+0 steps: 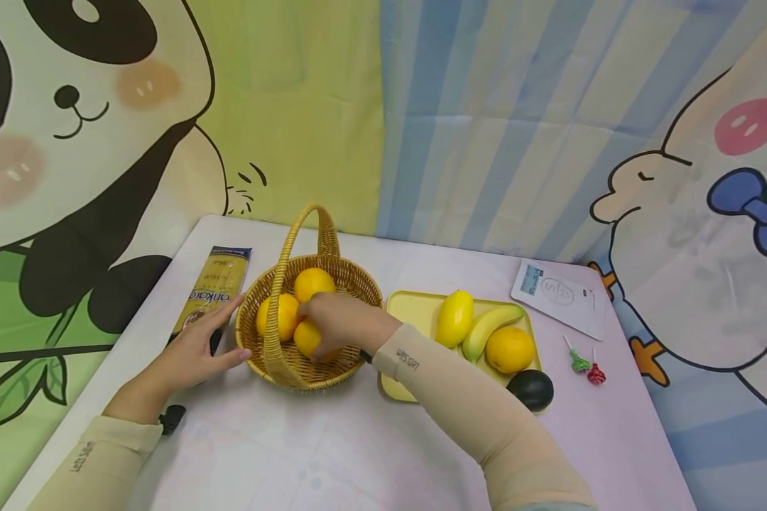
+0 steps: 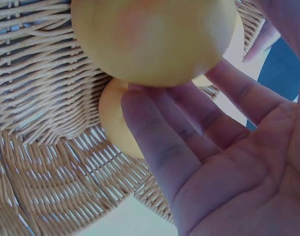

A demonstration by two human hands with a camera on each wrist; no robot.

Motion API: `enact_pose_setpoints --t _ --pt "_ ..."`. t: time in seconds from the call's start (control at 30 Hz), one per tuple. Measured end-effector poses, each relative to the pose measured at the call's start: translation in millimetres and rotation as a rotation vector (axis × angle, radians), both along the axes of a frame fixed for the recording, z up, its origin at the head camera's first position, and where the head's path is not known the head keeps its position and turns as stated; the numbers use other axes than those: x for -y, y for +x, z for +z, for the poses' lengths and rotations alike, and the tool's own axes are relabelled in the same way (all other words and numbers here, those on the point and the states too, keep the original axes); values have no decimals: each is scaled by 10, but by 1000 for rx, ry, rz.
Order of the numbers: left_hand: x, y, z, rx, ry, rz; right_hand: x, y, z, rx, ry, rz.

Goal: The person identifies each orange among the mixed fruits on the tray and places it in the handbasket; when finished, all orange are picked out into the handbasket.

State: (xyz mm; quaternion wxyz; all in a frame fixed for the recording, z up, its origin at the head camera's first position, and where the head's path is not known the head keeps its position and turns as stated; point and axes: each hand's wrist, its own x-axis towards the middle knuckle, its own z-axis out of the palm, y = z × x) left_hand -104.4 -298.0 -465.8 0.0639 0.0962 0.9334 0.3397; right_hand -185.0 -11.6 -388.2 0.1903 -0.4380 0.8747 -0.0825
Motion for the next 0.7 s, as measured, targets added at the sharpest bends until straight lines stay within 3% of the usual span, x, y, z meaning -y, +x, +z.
enact_pose_setpoints --t 0.23,0.7 --pt "-14 -10 -8 8 2 -2 -87 -28 121 38 -37 -46" --pt "8 -23 -16 4 7 -7 -299 -31 333 -2 -64 -126"
